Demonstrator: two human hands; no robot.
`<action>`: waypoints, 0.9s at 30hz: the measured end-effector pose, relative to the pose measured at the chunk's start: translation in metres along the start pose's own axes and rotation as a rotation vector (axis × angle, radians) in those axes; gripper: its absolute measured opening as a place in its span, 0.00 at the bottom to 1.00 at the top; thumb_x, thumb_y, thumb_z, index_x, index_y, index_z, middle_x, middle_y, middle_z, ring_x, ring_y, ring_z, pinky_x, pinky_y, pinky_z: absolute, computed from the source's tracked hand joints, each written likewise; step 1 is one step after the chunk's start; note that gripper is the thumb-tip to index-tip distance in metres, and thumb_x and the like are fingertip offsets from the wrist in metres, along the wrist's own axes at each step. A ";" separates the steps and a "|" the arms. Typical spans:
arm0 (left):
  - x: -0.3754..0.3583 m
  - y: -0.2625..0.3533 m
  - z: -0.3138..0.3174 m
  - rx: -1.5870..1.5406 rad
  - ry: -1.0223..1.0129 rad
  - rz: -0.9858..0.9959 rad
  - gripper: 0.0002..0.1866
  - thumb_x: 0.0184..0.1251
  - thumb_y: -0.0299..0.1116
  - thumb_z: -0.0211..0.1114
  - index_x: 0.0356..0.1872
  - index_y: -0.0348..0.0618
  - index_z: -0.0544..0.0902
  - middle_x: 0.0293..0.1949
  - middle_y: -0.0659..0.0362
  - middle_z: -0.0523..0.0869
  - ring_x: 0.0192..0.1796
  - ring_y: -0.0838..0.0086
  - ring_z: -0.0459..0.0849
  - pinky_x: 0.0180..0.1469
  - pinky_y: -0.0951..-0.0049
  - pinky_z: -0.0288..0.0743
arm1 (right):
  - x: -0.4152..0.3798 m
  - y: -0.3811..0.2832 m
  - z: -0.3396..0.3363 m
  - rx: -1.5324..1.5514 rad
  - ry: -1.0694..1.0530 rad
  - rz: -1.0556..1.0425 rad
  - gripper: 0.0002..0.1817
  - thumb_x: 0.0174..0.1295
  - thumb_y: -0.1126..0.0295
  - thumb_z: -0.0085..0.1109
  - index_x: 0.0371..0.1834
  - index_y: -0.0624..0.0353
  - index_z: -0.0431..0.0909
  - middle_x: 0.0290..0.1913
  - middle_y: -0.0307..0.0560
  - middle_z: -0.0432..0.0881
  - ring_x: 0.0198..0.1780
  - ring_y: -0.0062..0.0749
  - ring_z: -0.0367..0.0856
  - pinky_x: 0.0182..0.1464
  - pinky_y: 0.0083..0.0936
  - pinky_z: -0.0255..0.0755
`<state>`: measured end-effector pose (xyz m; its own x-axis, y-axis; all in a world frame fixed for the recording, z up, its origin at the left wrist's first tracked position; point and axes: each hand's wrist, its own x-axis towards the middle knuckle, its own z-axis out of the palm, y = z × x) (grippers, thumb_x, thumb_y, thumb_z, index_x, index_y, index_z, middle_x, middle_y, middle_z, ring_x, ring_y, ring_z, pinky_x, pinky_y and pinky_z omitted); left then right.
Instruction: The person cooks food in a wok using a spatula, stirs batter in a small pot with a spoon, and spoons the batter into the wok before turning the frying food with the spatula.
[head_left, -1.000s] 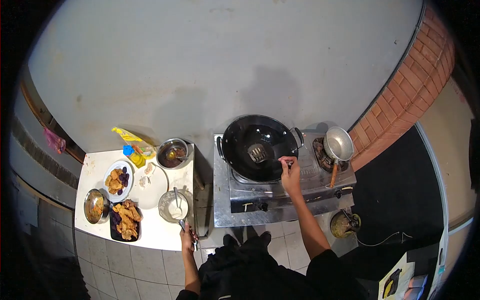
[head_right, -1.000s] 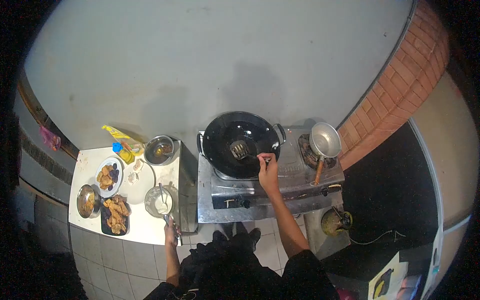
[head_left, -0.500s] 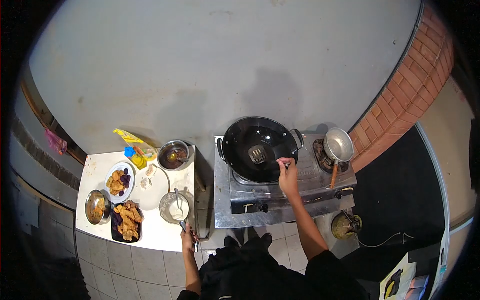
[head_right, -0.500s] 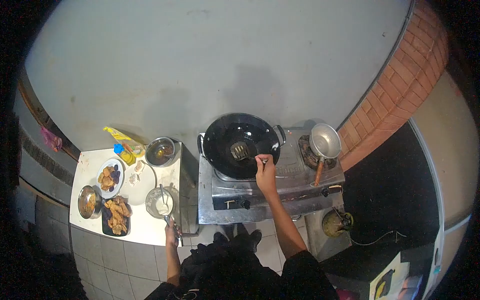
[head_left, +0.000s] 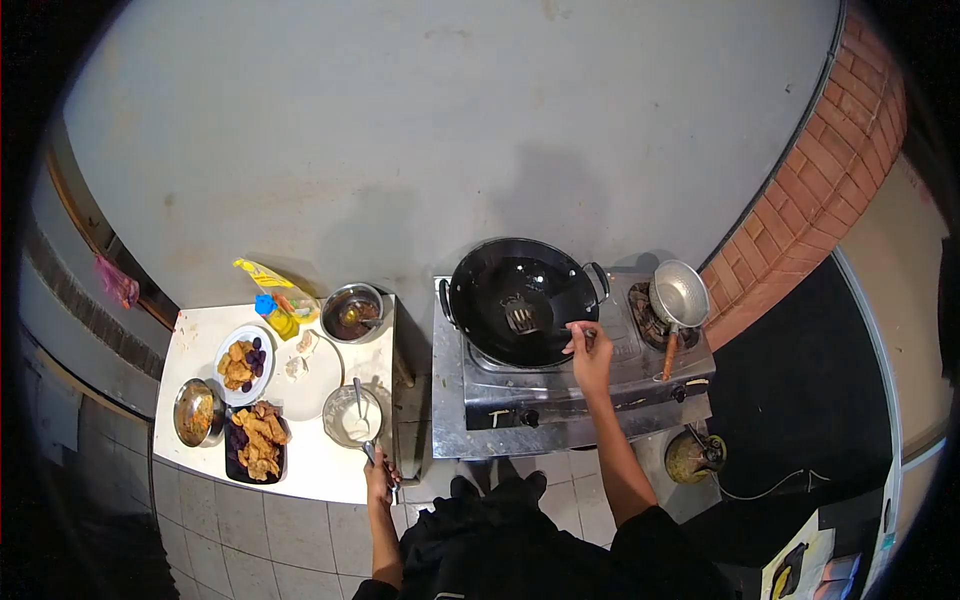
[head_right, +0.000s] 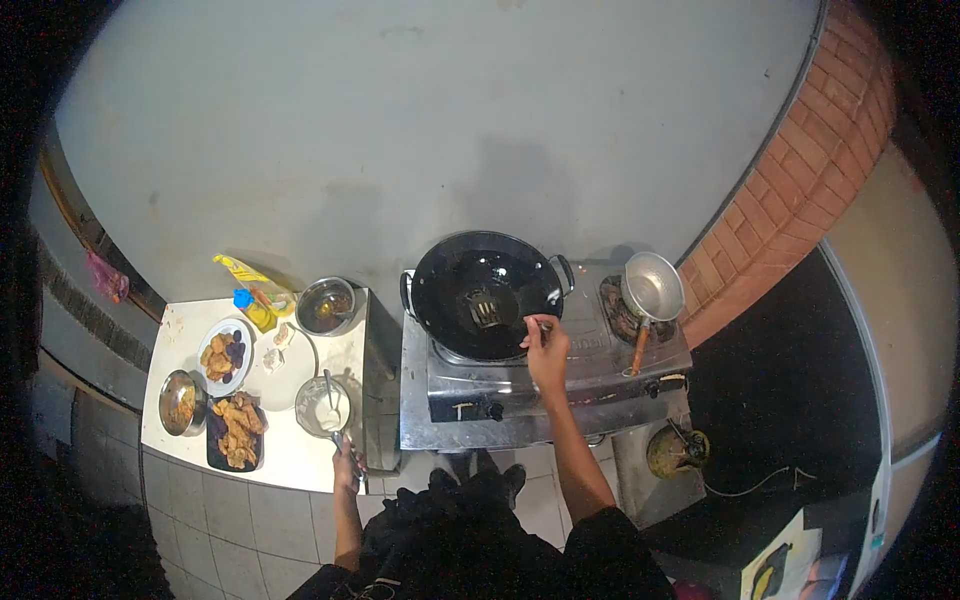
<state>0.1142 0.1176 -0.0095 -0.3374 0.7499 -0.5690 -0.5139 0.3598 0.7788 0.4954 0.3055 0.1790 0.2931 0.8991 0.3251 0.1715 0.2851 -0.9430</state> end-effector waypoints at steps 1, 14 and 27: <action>0.000 0.000 0.000 -0.004 0.001 0.001 0.22 0.67 0.54 0.60 0.36 0.45 0.67 0.17 0.65 0.67 0.15 0.79 0.68 0.16 0.78 0.64 | 0.000 -0.003 -0.002 -0.006 0.002 -0.013 0.12 0.69 0.67 0.54 0.40 0.68 0.75 0.34 0.46 0.83 0.26 0.20 0.78 0.30 0.19 0.74; -0.002 0.002 0.001 0.002 -0.012 0.000 0.22 0.67 0.54 0.60 0.36 0.45 0.67 0.17 0.65 0.67 0.15 0.78 0.68 0.17 0.77 0.64 | 0.002 -0.015 -0.032 0.361 0.179 0.060 0.14 0.73 0.66 0.45 0.40 0.70 0.71 0.41 0.58 0.81 0.27 0.28 0.81 0.37 0.33 0.83; 0.004 -0.004 -0.005 0.002 -0.033 0.005 0.22 0.68 0.54 0.58 0.38 0.45 0.68 0.18 0.65 0.68 0.16 0.78 0.69 0.18 0.77 0.66 | -0.021 0.006 -0.053 0.634 0.359 0.266 0.13 0.71 0.63 0.50 0.38 0.64 0.74 0.39 0.55 0.83 0.27 0.24 0.81 0.38 0.29 0.85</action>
<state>0.1110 0.1162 -0.0165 -0.3139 0.7694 -0.5563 -0.5107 0.3571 0.7821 0.5398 0.2706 0.1705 0.5547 0.8319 -0.0175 -0.4868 0.3073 -0.8177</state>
